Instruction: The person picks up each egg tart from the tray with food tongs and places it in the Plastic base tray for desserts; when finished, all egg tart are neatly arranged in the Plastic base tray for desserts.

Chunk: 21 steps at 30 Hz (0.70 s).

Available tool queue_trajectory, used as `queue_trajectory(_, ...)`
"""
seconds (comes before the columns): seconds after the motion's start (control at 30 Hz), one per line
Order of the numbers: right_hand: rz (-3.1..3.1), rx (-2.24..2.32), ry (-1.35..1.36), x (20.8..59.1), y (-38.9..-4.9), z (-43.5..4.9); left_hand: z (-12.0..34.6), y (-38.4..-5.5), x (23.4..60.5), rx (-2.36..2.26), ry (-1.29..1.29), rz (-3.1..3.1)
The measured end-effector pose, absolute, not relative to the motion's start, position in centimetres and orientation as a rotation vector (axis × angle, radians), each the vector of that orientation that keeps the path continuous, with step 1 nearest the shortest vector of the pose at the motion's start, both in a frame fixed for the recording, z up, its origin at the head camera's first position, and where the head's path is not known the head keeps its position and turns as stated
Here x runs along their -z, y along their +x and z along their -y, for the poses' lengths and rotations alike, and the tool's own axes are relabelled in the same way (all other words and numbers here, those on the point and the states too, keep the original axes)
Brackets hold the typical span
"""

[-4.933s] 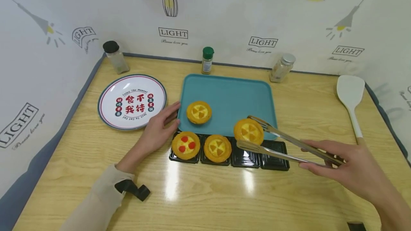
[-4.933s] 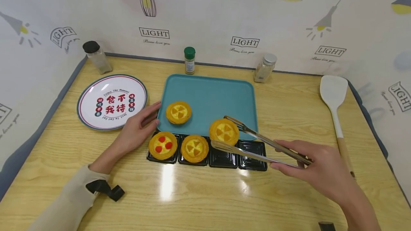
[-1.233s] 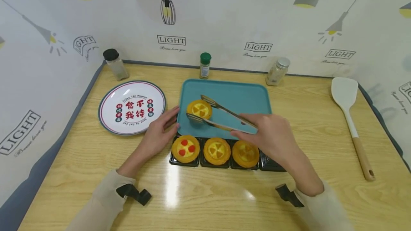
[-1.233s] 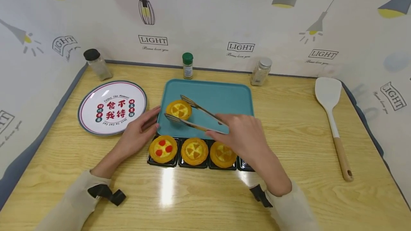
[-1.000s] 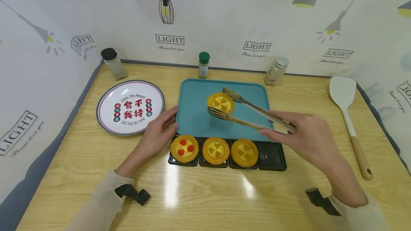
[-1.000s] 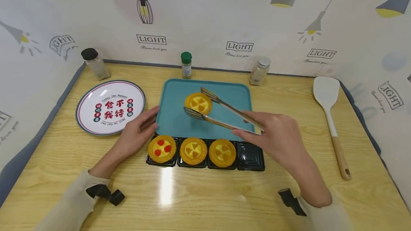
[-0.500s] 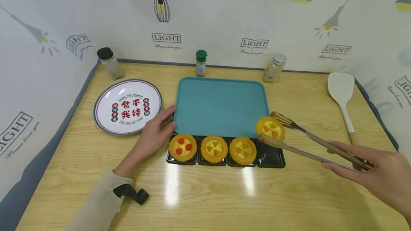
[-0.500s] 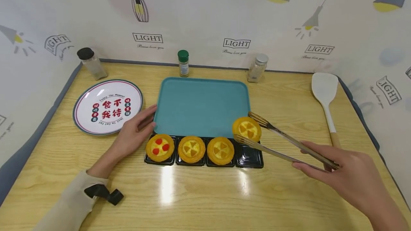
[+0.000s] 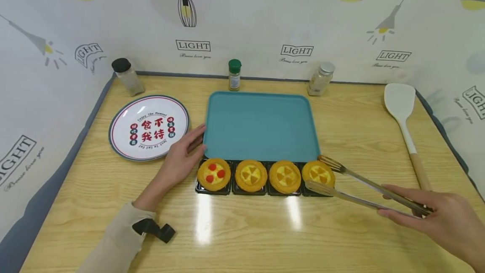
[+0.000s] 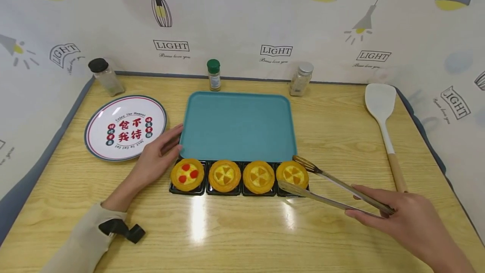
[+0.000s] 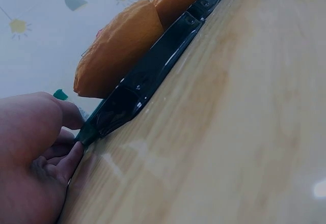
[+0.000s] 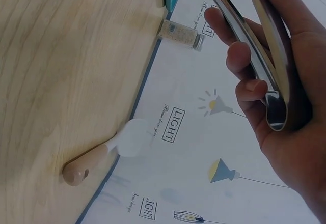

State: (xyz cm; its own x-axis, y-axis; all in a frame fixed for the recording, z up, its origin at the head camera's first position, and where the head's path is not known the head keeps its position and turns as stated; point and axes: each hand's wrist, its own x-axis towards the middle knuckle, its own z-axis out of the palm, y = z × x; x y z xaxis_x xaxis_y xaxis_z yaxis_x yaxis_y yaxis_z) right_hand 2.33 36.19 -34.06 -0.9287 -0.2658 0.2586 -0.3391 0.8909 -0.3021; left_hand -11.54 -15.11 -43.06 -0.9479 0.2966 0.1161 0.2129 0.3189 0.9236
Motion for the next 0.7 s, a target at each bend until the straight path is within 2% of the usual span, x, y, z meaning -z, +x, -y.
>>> queue_trajectory(0.33,2.834,-0.525,0.44,34.6,2.8,-36.3,15.5,-12.0,44.5,-1.728,0.52,-2.5)
queue_trajectory(0.5,2.757,-0.635,0.165,33.7,2.3,-35.4,15.4,-12.0,44.4,-1.727,0.527,-2.506)
queue_trajectory(0.7,2.704,-0.515,-0.158,33.7,-1.9,-34.1,15.4,-12.0,44.4,-1.751,0.503,-2.499)
